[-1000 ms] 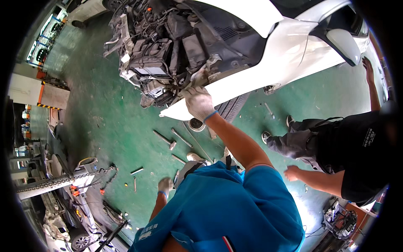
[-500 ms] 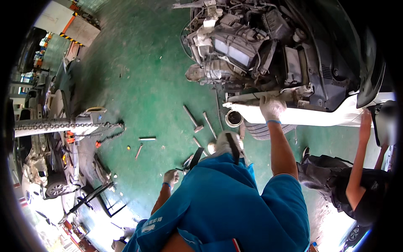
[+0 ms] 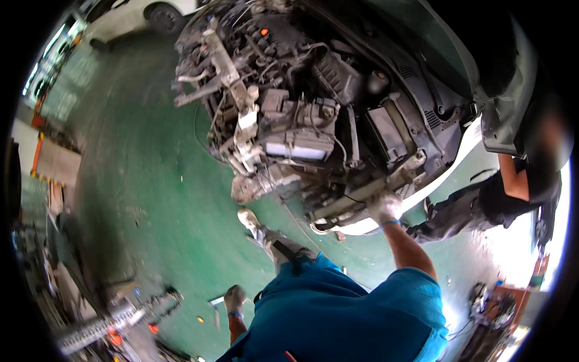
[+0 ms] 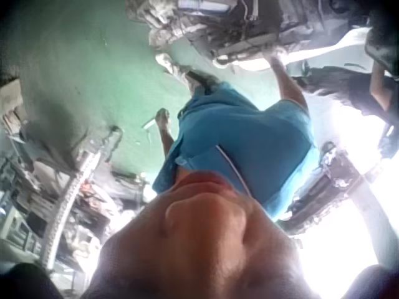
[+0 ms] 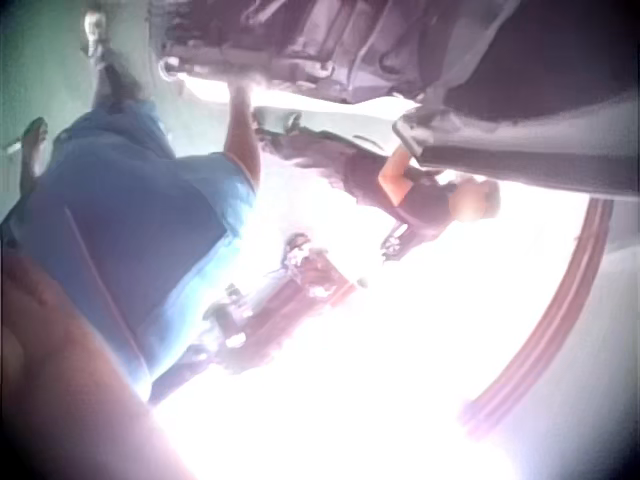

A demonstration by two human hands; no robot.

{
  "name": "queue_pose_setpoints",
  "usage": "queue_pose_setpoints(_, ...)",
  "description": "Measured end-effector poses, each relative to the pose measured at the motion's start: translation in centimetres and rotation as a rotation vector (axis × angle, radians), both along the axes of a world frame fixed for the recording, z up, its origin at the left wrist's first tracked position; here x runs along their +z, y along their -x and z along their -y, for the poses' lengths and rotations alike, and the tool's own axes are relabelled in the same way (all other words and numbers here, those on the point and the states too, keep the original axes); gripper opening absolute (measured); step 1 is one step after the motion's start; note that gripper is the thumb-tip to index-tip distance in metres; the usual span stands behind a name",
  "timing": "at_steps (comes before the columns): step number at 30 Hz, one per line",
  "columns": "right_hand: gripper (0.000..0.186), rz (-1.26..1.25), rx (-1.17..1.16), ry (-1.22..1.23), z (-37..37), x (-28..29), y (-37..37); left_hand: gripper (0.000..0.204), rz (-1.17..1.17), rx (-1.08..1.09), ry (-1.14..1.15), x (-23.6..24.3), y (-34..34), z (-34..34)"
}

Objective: The person removes a white car bumper, uses a hammer to tap and adjust the front frame, and then reinstalls the bumper with assistance from a coworker. They align the bumper and wipe the surface to check the fit.

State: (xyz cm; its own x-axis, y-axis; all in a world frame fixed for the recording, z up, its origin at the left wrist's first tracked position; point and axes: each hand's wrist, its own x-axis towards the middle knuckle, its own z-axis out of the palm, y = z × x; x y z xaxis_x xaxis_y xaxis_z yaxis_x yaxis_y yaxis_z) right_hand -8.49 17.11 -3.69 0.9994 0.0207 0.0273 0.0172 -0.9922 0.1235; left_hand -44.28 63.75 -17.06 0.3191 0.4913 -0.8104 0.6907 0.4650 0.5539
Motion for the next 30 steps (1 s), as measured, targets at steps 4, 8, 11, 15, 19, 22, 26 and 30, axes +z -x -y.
queue_pose_setpoints(4, 0.028, -0.179, -0.163, 0.089, -2.8, 0.4, -2.3, 0.016, 0.171, -0.032, 0.029, -5.6, -4.5, -14.3)
queue_pose_setpoints(8, 0.031, -0.350, 0.059, 0.524, -3.0, -7.3, -2.9, 0.006, 0.163, 0.113, 0.058, -5.0, -10.3, -27.6)
queue_pose_setpoints(11, 0.038, -0.683, -0.014, 0.208, -13.2, -6.0, -5.1, 0.013, 0.114, 0.201, -0.015, -2.9, -10.2, -35.7)
queue_pose_setpoints(15, 0.038, -0.981, 0.073, 0.060, -25.7, -9.7, -6.6, 0.017, -0.142, 0.120, 0.047, -3.4, -6.9, -40.8)
queue_pose_setpoints(19, 0.020, -0.998, 0.812, 0.361, -36.3, -12.8, -6.2, 0.017, -0.231, -0.144, 0.062, -5.5, -5.7, -47.0)
queue_pose_setpoints(22, 0.029, -1.075, 0.429, -0.096, -41.9, -13.8, -5.8, 0.014, -0.249, -0.505, -0.017, -8.7, -7.5, -54.1)
queue_pose_setpoints(26, 0.035, -0.780, 0.555, -0.162, -50.1, -10.0, -9.8, 0.012, -0.303, -0.900, -0.162, -13.8, -15.9, -66.0)
queue_pose_setpoints(30, 0.032, -0.312, 0.079, -0.730, -60.5, 6.4, -20.5, 0.013, 0.046, -1.680, -1.044, -11.3, -32.4, -78.1)
